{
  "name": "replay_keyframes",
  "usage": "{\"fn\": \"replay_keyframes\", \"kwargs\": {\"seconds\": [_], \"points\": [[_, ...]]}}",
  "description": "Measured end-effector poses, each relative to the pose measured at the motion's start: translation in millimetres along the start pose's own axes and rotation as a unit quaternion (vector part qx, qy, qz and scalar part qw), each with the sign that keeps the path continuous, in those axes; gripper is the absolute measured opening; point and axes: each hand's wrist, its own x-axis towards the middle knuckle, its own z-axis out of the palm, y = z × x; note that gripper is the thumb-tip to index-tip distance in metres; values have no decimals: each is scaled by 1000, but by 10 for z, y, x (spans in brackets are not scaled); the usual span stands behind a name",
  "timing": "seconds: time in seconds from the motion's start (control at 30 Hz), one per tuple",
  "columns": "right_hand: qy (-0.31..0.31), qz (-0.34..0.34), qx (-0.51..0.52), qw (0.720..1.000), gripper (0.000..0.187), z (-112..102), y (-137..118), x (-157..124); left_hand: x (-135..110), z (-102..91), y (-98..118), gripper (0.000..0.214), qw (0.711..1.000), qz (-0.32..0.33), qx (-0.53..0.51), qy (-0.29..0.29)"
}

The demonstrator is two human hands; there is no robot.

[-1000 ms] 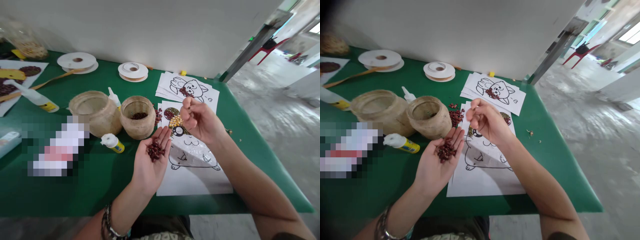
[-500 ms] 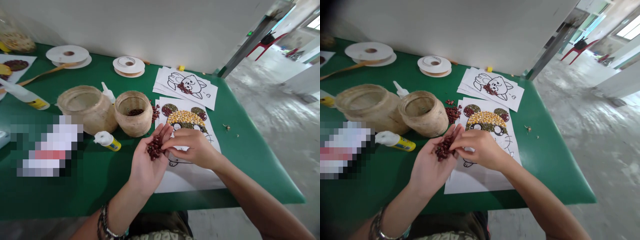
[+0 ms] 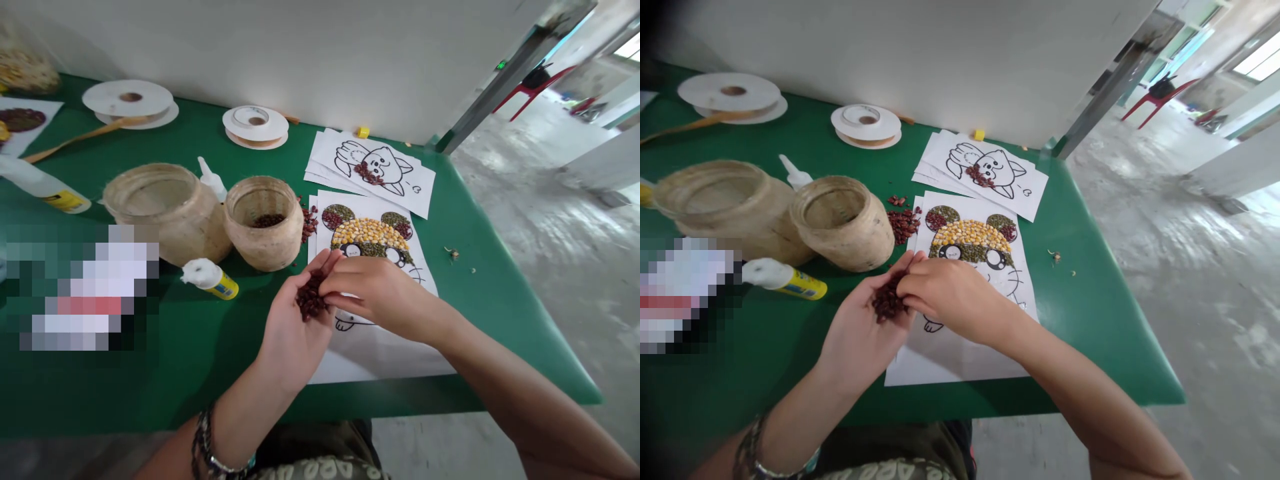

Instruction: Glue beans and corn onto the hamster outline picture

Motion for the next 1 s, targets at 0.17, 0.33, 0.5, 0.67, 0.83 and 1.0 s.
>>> {"fn": "replay_keyframes", "kwargs": {"seconds": [0.17,0.33,0.5,0.67,0.83,1.0], "points": [[101,52,259,959,7,13,54,5,-15,20,2,30,1000,-1,-11,13],[177,183,694,674,21,81,169,20,-26,36,11,28,1000,-5,-29,11],[252,273,707,602,26,186,203,-8,5,32,-9,29,999,-13,-30,11],[220,209,563,769,22,129,48,-51,16,18,-19,30,1000,-9,-18,12],[122,74,195,970,13,71,-113,37,-12,26,5,37,999,-16,-5,34],[24,7,45,999,19,51,-118,138,-29,19,24,38,998,-31,-31,37]]}}
